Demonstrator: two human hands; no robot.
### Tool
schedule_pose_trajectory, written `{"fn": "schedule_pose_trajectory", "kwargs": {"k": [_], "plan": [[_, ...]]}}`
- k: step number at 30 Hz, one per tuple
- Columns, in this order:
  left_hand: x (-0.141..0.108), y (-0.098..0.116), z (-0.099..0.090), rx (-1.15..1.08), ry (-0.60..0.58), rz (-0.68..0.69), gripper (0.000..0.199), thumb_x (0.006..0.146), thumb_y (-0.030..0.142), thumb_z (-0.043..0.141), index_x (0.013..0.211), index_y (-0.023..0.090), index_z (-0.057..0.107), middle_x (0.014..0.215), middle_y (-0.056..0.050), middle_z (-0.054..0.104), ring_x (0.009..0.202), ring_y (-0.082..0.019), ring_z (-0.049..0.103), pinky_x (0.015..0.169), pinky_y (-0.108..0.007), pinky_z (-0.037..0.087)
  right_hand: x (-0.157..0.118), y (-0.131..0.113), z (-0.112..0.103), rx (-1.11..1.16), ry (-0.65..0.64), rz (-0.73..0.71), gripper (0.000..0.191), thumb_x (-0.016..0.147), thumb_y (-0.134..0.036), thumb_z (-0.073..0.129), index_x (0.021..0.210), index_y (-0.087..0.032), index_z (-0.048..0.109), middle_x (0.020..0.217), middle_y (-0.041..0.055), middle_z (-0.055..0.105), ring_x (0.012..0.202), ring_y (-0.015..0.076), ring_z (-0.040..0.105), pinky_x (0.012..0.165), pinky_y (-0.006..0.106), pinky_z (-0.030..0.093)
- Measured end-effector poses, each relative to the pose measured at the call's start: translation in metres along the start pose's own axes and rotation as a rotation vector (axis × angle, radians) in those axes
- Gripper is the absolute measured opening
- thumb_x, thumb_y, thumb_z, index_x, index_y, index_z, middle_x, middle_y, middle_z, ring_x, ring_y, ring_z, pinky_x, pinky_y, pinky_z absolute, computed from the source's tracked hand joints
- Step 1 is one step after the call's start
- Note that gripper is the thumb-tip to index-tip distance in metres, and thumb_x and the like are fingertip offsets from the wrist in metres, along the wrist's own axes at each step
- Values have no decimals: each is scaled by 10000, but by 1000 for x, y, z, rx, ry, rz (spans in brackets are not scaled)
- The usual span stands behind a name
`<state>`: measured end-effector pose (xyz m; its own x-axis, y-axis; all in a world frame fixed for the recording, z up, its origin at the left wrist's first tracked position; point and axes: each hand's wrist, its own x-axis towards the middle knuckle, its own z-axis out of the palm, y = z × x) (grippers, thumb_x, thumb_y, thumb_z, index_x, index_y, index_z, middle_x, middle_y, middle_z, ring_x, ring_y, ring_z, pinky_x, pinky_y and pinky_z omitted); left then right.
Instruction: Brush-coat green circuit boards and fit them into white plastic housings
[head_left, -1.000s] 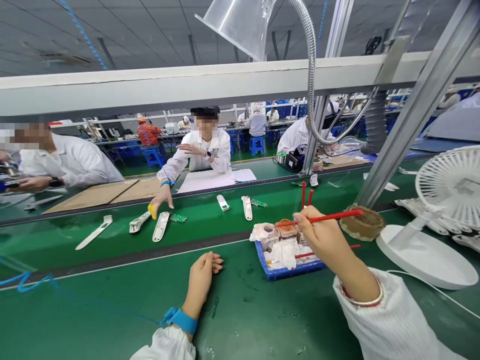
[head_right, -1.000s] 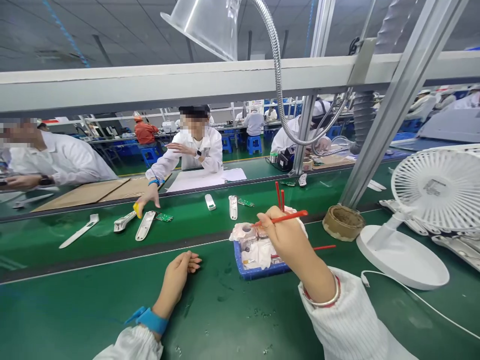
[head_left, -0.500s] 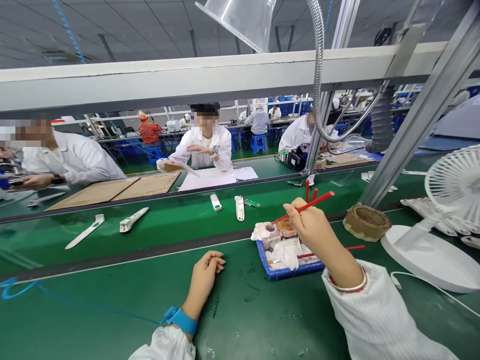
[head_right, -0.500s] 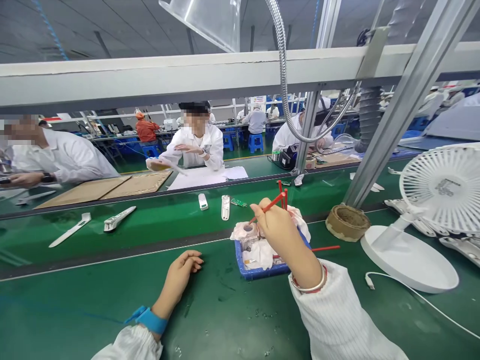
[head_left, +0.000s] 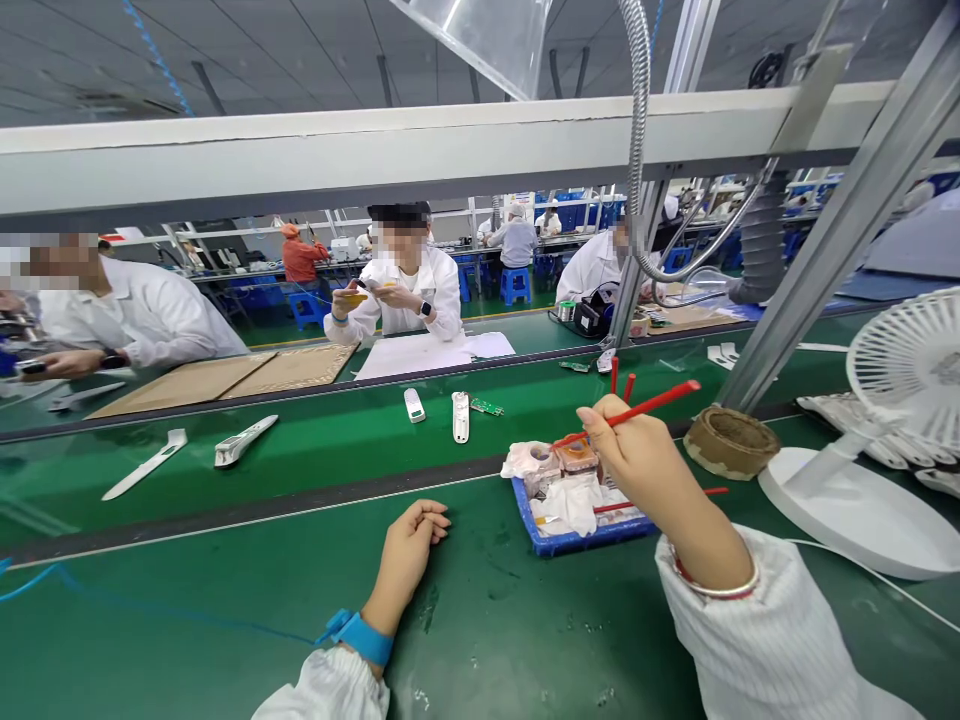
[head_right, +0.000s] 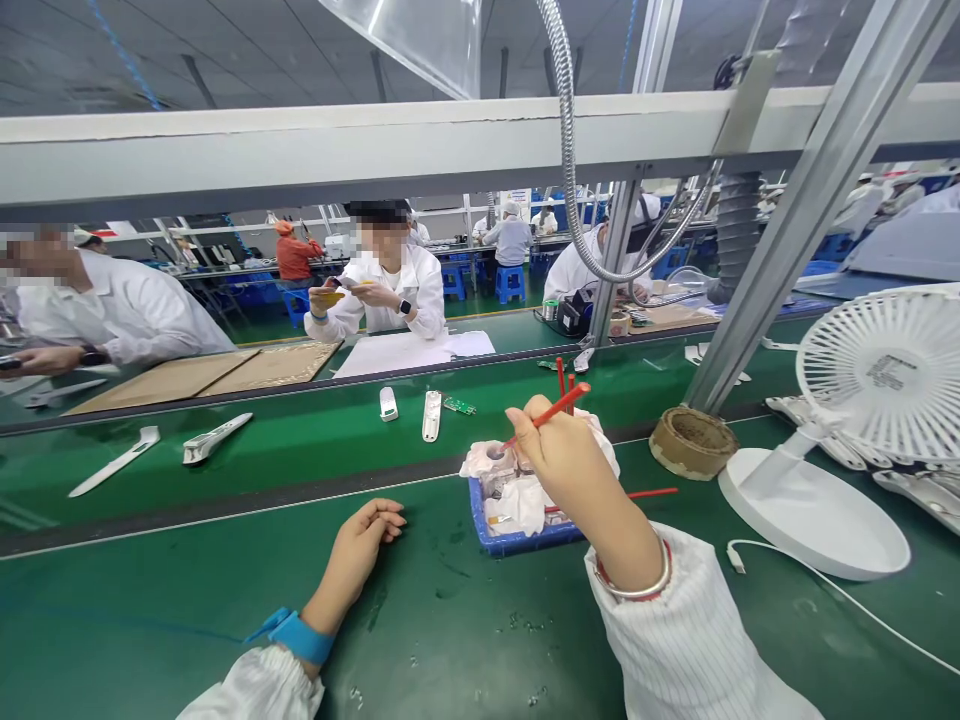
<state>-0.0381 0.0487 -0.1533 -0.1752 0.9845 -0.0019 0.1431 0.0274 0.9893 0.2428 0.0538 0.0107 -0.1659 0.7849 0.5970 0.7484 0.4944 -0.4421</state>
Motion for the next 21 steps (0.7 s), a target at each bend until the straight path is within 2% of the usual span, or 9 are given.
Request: {"fn": "schedule_pose_trajectory", "kwargs": {"k": [3, 9, 13, 16, 19, 21], "plan": [[0, 0, 0, 1, -7, 3, 213, 661, 180, 452, 798, 160, 614, 684, -20, 648, 601, -135, 566, 593, -251, 437, -1, 0, -2, -18, 0, -3, 365, 953, -413, 262, 636, -238, 311, 415, -47, 440, 413, 156, 504, 461, 249, 325], [1, 0, -1, 1, -9, 4, 214, 663, 172, 451, 801, 160, 615, 687, -21, 649, 605, -135, 565, 597, -253, 439, -6, 0, -9, -34, 111, -11, 355, 950, -402, 270, 637, -240, 320, 450, -32, 470, 437, 155, 517, 440, 240, 318], [0, 2, -1, 0, 2, 2, 194, 686, 190, 469, 808, 159, 616, 705, -26, 655, 607, -137, 571, 597, -256, 444, -5, -1, -7, -50, 64, -36, 353, 946, -380, 275, 624, -239, 305, 418, -50, 414, 390, 150, 472, 445, 249, 308], [-1, 4, -1, -4, 13, -4, 190, 716, 240, 511, 841, 154, 626, 778, -47, 677, 623, -142, 585, 604, -262, 455, -6, 0, -10, -41, 73, -35, 364, 945, -377, 283, 609, -238, 297, 418, -41, 436, 425, 156, 507, 456, 247, 322], [-1, 6, 0, -17, 37, -8, 287, 712, 329, 595, 937, 155, 635, 916, -70, 685, 654, -149, 603, 620, -268, 470, -6, 0, -10, -4, 92, -17, 353, 945, -383, 289, 627, -235, 332, 453, -31, 475, 468, 155, 539, 457, 240, 335], [-1, 6, -1, -30, 64, -11, 363, 696, 383, 634, 975, 150, 637, 930, -74, 684, 623, -139, 590, 598, -262, 468, -6, 0, -9, 7, 58, -23, 347, 944, -376, 294, 631, -231, 338, 445, -42, 449, 426, 142, 499, 450, 243, 328]]}}
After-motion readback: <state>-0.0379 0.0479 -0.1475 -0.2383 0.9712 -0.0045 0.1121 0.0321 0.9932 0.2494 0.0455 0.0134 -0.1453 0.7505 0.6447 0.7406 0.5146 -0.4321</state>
